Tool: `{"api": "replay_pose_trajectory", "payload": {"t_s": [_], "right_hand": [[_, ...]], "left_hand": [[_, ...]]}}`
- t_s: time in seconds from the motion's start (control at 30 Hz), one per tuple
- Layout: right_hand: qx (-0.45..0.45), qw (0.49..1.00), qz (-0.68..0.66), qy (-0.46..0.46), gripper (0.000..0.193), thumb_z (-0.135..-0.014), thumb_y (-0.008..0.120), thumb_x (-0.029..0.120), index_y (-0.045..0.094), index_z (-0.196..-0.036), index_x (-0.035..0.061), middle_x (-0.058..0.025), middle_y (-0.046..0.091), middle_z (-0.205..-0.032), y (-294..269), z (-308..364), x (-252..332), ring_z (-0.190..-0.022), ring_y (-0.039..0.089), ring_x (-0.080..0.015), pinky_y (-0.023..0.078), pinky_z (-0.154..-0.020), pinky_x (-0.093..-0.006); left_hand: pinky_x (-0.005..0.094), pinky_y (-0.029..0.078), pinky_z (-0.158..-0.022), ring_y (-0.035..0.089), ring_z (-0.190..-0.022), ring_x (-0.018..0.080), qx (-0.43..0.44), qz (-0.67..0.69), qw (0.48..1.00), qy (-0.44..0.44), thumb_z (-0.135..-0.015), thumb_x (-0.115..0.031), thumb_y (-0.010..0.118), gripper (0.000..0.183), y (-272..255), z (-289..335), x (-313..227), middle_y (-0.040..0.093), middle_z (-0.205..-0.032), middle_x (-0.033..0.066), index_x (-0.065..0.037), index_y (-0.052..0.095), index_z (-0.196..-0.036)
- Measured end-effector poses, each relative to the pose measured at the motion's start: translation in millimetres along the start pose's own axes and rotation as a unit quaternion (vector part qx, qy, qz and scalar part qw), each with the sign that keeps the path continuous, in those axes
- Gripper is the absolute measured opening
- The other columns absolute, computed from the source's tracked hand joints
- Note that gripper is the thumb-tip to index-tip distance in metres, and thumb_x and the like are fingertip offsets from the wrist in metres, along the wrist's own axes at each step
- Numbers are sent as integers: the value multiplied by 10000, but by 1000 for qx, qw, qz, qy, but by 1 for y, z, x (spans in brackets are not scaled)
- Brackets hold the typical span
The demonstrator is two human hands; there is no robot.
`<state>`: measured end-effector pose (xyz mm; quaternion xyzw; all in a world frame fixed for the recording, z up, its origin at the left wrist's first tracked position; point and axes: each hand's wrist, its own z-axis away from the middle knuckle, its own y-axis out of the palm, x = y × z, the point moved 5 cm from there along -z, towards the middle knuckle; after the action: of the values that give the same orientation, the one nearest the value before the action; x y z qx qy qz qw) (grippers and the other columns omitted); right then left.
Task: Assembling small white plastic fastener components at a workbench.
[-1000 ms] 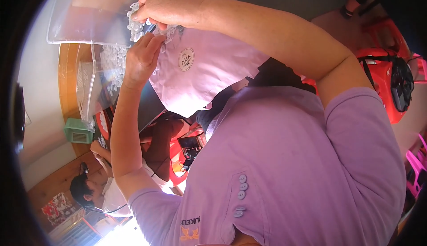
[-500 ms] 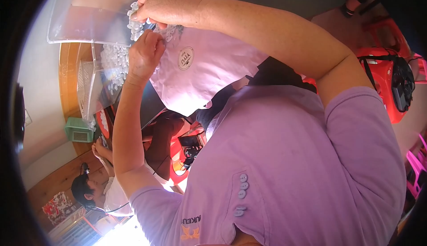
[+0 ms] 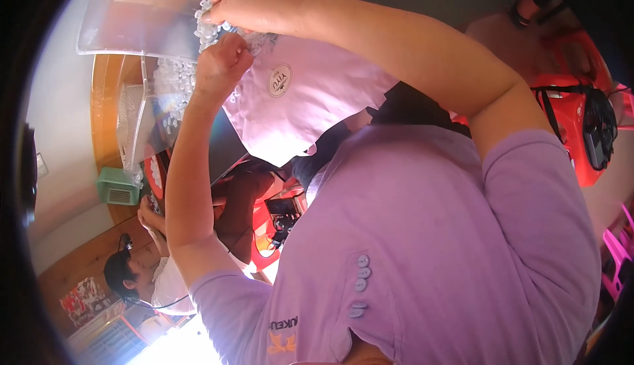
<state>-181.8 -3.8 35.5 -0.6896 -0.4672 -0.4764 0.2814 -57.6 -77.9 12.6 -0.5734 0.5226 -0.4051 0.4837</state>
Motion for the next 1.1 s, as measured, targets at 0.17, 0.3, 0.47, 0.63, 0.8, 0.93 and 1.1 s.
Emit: {"api": "replay_pose_trajectory", "payload": {"t_s": [0.17, 0.3, 0.47, 0.63, 0.8, 0.93, 1.1], "right_hand": [[-13, 954, 290, -70, 173, -820, 635, 211, 702, -819, 51, -92, 660, -700, 8, 2, -3, -682, 652, -228, 488, -615, -370], [86, 958, 256, -93, 189, -815, 643, 120, 675, -978, 28, -117, 666, -765, 14, 9, -1, -720, 642, -238, 489, -683, -343], [93, 972, 168, -137, 178, -802, 651, 111, 694, -960, 40, -115, 680, -793, 18, 9, 1, -754, 652, -233, 493, -711, -343], [105, 981, 95, -133, 121, -774, 684, 85, 699, -874, 19, -97, 687, -746, 18, 3, 0, -713, 667, -170, 504, -654, -304], [121, 982, 91, -111, 71, -774, 673, 76, 661, -775, 7, -80, 677, -741, 19, 8, 0, -688, 651, -166, 496, -632, -314], [20, 984, 19, -176, 120, -727, 667, 76, 597, -681, -10, -143, 615, -638, 14, 5, 2, -614, 612, -234, 447, -567, -362], [10, 986, 84, -144, 82, -716, 648, 49, 597, -700, -13, -150, 624, -661, 10, 2, 0, -636, 624, -243, 457, -586, -358]], "left_hand": [[210, 431, -513, 514, -528, 90, -53, 341, 903, -257, -815, -71, 636, 67, -17, 16, 16, 615, -652, 17, -11, 660, -831], [217, 352, -435, 506, -522, 81, -92, 556, 760, -325, -812, -48, 654, 72, -37, 12, 8, 600, -657, 48, 23, 651, -816], [238, 322, -419, 491, -505, 136, -96, 661, 671, -321, -841, -92, 616, 141, -36, 20, 13, 577, -683, 92, 48, 630, -849], [249, 314, -423, 483, -528, 152, -41, 746, 602, -282, -856, -113, 588, 150, -32, 22, 6, 568, -723, 95, 35, 608, -849], [249, 314, -424, 479, -533, 147, -67, 743, 587, -315, -868, -121, 586, 151, -27, 30, -3, 568, -724, 89, 27, 606, -841], [248, 368, -461, 493, -551, 98, -180, 454, 775, -401, -832, -93, 684, 125, -31, 42, -7, 592, -667, 48, 27, 650, -816], [263, 443, -556, 531, -565, 104, -109, 261, 889, -359, -752, -142, 791, 200, -13, 40, -11, 628, -648, 31, 21, 679, -778]]}}
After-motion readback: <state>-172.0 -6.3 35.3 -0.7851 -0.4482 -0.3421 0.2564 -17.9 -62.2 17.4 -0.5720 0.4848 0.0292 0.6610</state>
